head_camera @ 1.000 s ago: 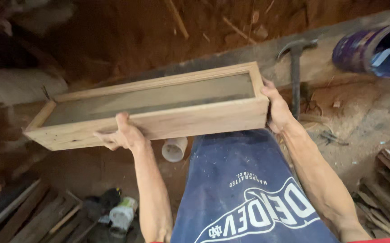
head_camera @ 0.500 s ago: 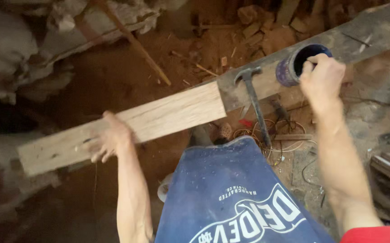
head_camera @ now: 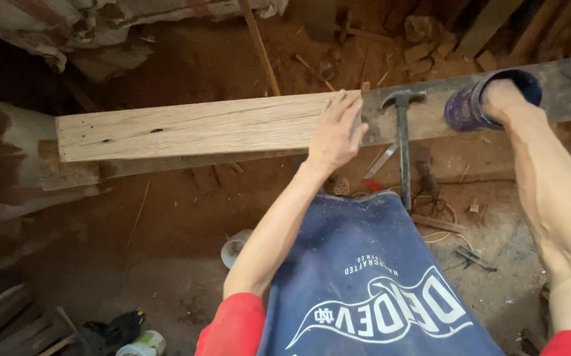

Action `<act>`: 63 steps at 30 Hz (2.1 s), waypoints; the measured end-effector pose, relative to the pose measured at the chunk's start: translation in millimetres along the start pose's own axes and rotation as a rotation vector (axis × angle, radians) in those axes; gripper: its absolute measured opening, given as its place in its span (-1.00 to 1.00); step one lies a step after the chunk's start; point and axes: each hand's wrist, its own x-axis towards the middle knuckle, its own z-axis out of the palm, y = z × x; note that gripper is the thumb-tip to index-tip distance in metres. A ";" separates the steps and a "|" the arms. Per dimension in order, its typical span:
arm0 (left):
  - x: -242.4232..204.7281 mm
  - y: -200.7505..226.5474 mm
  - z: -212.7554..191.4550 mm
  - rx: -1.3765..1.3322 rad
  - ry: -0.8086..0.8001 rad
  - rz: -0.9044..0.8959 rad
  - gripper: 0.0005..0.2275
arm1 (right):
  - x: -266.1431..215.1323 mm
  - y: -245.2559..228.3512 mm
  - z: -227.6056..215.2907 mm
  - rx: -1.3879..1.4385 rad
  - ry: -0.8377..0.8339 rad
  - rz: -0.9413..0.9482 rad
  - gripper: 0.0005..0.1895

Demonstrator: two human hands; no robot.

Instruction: The person places a glass pane onto a wooden frame, then uses a hammer to drive nails into the frame to secure the glass. The person flips the frame and continues hammering nails along the edges.

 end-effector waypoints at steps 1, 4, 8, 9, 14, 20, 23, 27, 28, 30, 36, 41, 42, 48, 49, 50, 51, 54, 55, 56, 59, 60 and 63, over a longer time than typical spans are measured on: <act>0.3 -4.8 -1.4 -0.104 0.054 -0.002 -0.58 | -2.6 2.4 0.7 -0.001 0.012 -0.007 -0.66; 0.9 -13.6 -8.8 -0.342 0.107 -0.145 -0.70 | 1.8 -3.1 -2.3 0.000 0.066 -0.058 -0.64; 2.8 -10.1 -12.6 -0.415 0.113 -0.204 -0.77 | -4.2 -2.4 -13.5 0.163 0.215 -0.029 -0.55; 2.4 -9.5 -14.3 -0.408 0.119 -0.214 -0.77 | -9.8 -2.8 -17.8 0.150 0.221 -0.030 -0.59; 5.9 -7.2 -19.0 -0.361 0.137 -0.143 -0.76 | -64.3 -5.9 -55.0 0.254 0.295 -0.040 -0.68; 5.1 -4.1 -22.8 -0.345 0.122 -0.116 -0.79 | -122.9 -25.4 -93.4 0.826 0.239 0.081 -0.66; 6.7 -3.8 -23.9 -0.332 0.100 -0.131 -0.81 | -141.0 -28.6 -97.4 0.987 0.235 0.103 -0.71; 4.0 -6.7 -23.9 -0.336 0.112 -0.073 -0.81 | -147.9 -34.4 -88.1 1.096 0.318 0.123 -0.72; 3.7 -8.1 -24.1 -0.338 0.117 -0.065 -0.82 | -145.4 -36.2 -87.3 1.136 0.345 0.118 -0.72; 4.7 -7.9 -22.2 -0.352 0.083 -0.104 -0.82 | -150.6 -34.4 -85.4 1.221 0.389 0.110 -0.72; 5.4 -5.1 -23.4 -0.306 0.075 -0.060 -0.80 | -182.6 -65.4 -99.7 1.468 0.559 0.096 -0.73; -0.1 -12.3 -24.0 -0.466 -0.008 -0.223 -0.71 | -198.3 -175.8 -107.6 1.731 0.600 -0.108 -0.82; 1.5 -14.7 -22.2 -0.522 -0.024 -0.235 -0.71 | -196.2 -199.6 -104.5 1.725 0.523 -0.103 -0.82; 3.0 -20.5 -9.2 -0.906 -0.032 -0.524 -0.75 | -166.5 -285.0 -80.4 1.867 0.479 -0.235 -0.80; 3.4 -20.3 -10.1 -0.993 -0.023 -0.579 -0.75 | -162.9 -288.0 -78.8 1.850 0.476 -0.225 -0.80; 3.5 -19.1 -12.5 -0.946 -0.026 -0.560 -0.73 | -161.0 -288.3 -78.2 1.834 0.474 -0.214 -0.79; 4.0 -17.8 -15.4 -0.898 -0.029 -0.541 -0.71 | -159.8 -287.4 -78.0 1.910 0.443 -0.191 -0.79; 3.4 -16.6 -23.9 -0.867 0.018 -0.378 -0.61 | -161.9 -280.1 -77.5 2.150 0.335 -0.147 -0.76; 3.2 -15.9 -25.2 -0.873 0.042 -0.304 -0.57 | -162.0 -277.1 -78.7 2.241 0.288 -0.160 -0.75; 3.0 -15.7 -25.4 -0.868 0.020 -0.324 -0.61 | -162.0 -275.9 -80.0 2.334 0.241 -0.171 -0.74; 1.2 -16.8 -19.4 -0.861 -0.026 -0.426 -0.71 | -161.6 -277.1 -82.5 2.291 0.240 -0.219 -0.74; 1.8 -17.6 -15.6 -0.863 -0.027 -0.484 -0.74 | -159.9 -279.3 -83.9 2.277 0.240 -0.201 -0.74; 2.0 -22.3 -7.3 -0.944 0.012 -0.464 -0.80 | -157.2 -285.5 -87.7 2.267 0.230 -0.173 -0.74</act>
